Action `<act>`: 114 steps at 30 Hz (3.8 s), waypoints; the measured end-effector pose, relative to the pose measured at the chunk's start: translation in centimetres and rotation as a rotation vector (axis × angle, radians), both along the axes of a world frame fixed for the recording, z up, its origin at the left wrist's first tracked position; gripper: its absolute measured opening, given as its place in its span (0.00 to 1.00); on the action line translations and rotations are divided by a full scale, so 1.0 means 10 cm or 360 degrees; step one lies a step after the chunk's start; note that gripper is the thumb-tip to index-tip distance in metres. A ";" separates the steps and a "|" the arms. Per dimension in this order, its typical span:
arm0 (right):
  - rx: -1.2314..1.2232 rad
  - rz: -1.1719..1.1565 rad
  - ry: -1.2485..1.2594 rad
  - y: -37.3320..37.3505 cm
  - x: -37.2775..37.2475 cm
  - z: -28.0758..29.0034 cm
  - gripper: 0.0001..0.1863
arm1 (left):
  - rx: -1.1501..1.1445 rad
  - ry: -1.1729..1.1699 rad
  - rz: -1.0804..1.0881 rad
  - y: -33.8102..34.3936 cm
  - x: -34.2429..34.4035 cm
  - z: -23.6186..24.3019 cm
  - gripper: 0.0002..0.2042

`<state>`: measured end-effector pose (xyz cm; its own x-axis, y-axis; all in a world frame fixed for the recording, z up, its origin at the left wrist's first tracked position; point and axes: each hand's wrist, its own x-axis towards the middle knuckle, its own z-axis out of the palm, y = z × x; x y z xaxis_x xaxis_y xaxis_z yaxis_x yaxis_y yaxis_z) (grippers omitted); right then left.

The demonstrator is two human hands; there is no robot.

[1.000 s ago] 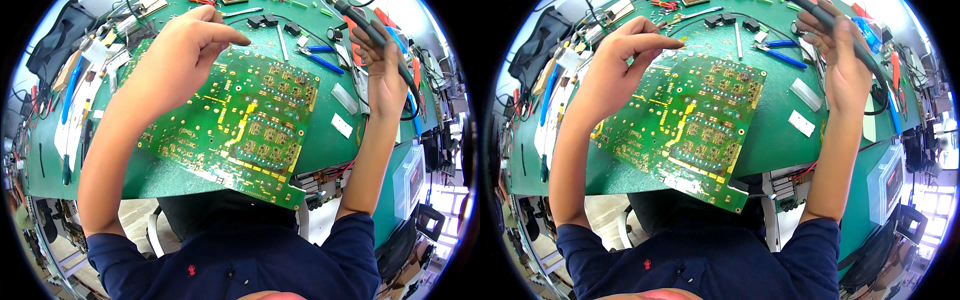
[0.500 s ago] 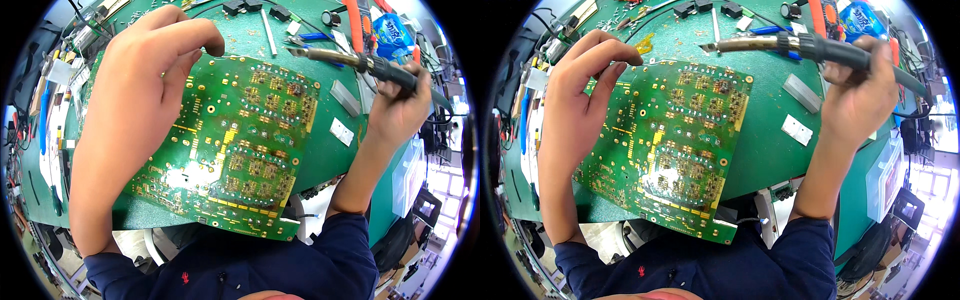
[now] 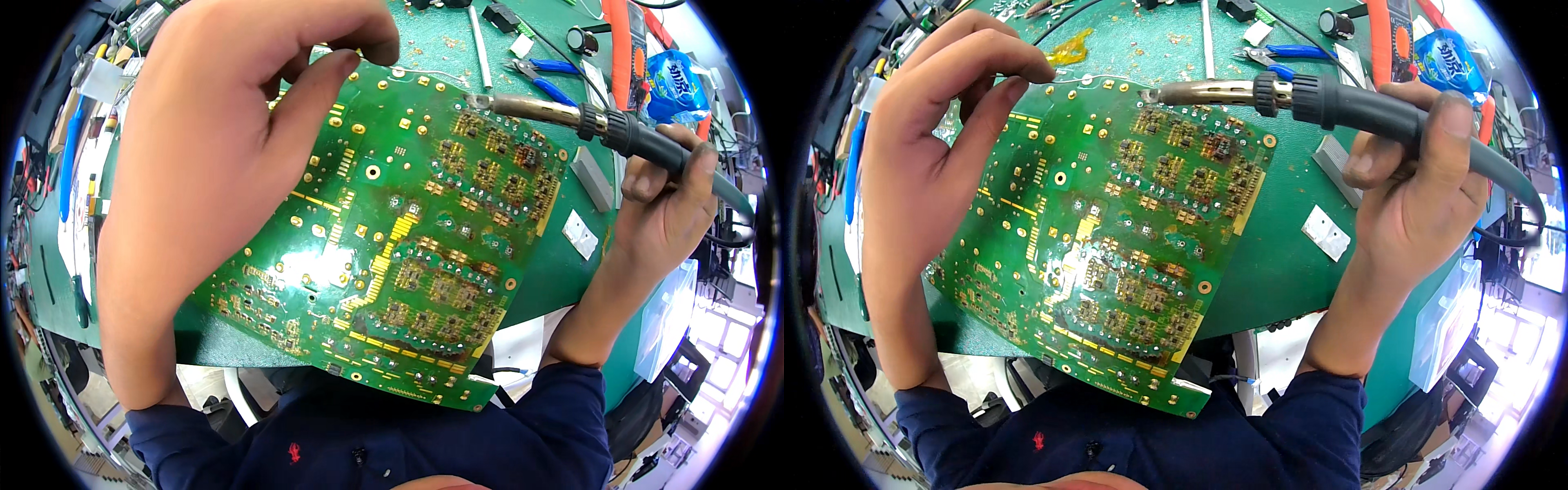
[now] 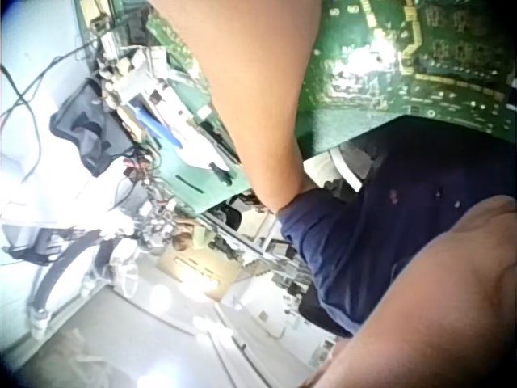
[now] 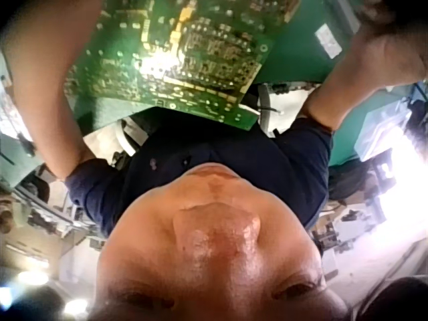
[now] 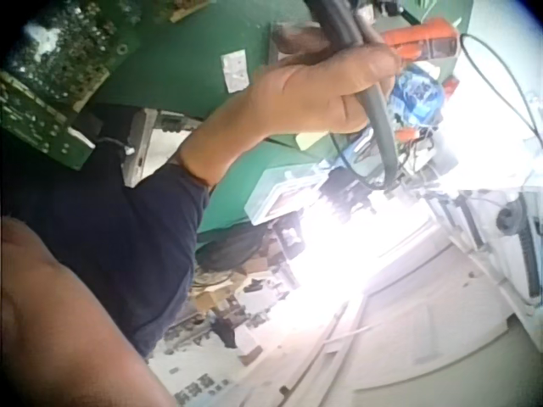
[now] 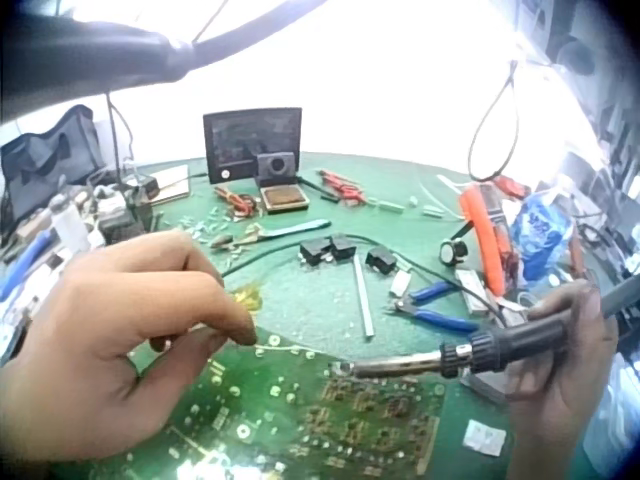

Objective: The person solders electronic components onto a large green circuit board using a soldering iron and solder wire. They flip the board over to align metal heatsinks and continue soldering on the reverse side.

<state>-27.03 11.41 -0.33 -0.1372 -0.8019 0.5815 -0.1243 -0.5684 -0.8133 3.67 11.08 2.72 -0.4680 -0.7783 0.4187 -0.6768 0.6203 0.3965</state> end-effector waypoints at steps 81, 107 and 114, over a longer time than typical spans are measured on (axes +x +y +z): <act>-0.0077 0.0181 0.0024 0.00 -0.11 0.01 0.14 | -0.0134 -0.0102 -0.0205 0.13 0.02 -0.20 0.08; -0.0037 0.0310 0.0017 -0.01 -0.17 0.01 0.15 | -0.0116 -0.0088 -0.0220 0.12 0.02 -0.19 0.08; -0.0028 0.0288 0.0026 -0.02 -0.17 0.01 0.15 | -0.0121 -0.0086 -0.0215 0.12 0.01 -0.19 0.08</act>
